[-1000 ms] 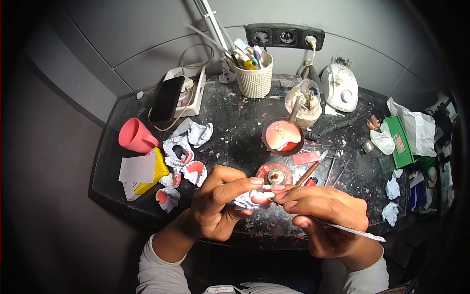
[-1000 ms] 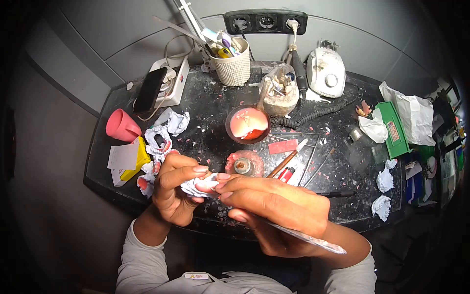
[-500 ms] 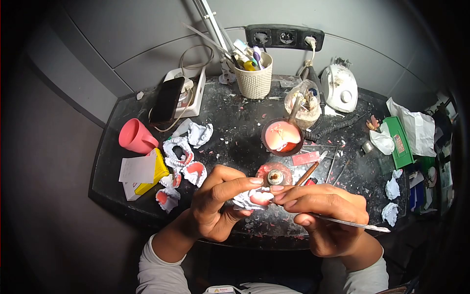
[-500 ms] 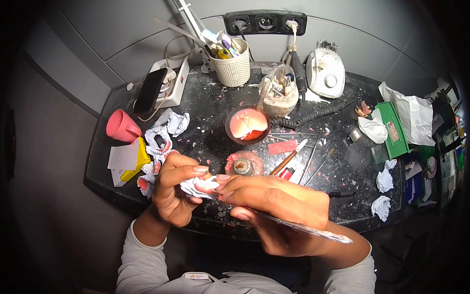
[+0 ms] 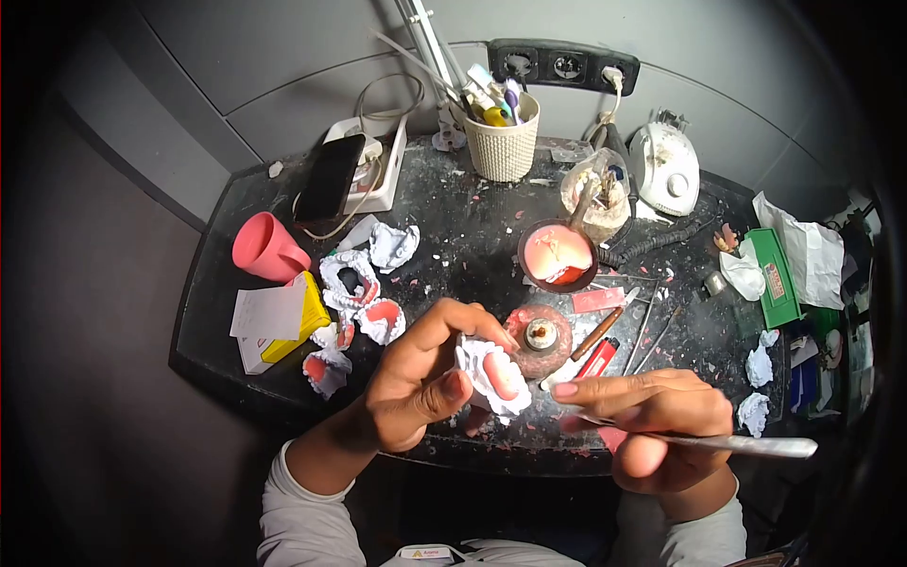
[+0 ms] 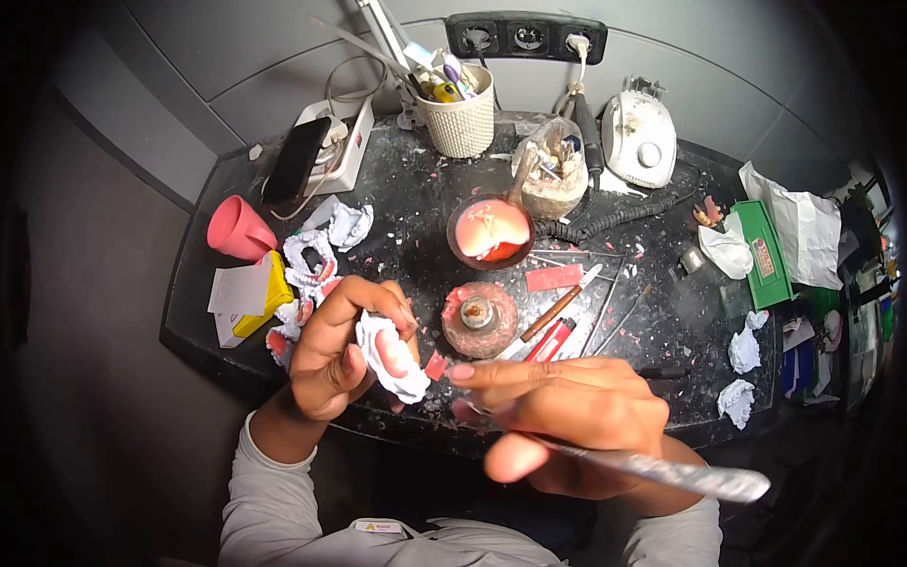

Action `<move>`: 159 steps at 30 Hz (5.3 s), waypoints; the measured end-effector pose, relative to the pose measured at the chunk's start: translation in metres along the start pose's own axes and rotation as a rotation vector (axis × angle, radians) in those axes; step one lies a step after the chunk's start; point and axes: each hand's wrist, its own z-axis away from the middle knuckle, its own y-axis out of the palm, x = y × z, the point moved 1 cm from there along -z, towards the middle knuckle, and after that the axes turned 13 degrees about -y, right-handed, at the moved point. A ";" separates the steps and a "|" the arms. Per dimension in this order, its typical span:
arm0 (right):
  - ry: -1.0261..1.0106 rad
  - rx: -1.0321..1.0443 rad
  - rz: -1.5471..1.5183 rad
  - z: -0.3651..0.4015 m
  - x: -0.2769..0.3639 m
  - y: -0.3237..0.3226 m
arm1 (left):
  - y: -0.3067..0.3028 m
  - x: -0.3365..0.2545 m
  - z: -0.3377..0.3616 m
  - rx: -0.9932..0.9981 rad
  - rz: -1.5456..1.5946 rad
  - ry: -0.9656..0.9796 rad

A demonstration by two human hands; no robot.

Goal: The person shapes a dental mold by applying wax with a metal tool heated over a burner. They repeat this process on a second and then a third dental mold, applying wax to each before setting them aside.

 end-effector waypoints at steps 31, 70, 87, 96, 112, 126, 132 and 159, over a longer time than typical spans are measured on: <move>-0.102 0.181 0.277 -0.011 0.005 0.018 | 0.001 0.005 -0.003 -0.053 -0.150 -0.001; -0.073 0.025 0.332 -0.005 0.005 0.010 | -0.003 0.004 -0.002 0.039 -0.034 0.050; -0.214 0.111 0.479 -0.003 -0.004 0.026 | 0.002 0.039 -0.004 -0.333 -0.744 0.712; -0.243 0.085 0.488 0.000 -0.009 0.031 | -0.009 0.046 0.002 -0.228 -0.898 0.591; -0.248 0.068 0.501 0.001 -0.009 0.034 | 0.002 0.033 -0.002 -0.264 -0.911 0.750; -0.252 0.066 0.514 0.001 -0.009 0.033 | 0.002 0.035 -0.004 -0.294 -0.848 0.719; -0.226 0.078 0.510 0.000 -0.006 0.031 | 0.003 0.029 -0.003 -0.323 -0.785 0.703; 0.092 -0.056 0.211 -0.014 -0.007 0.015 | 0.000 0.012 0.004 -0.303 -0.792 0.543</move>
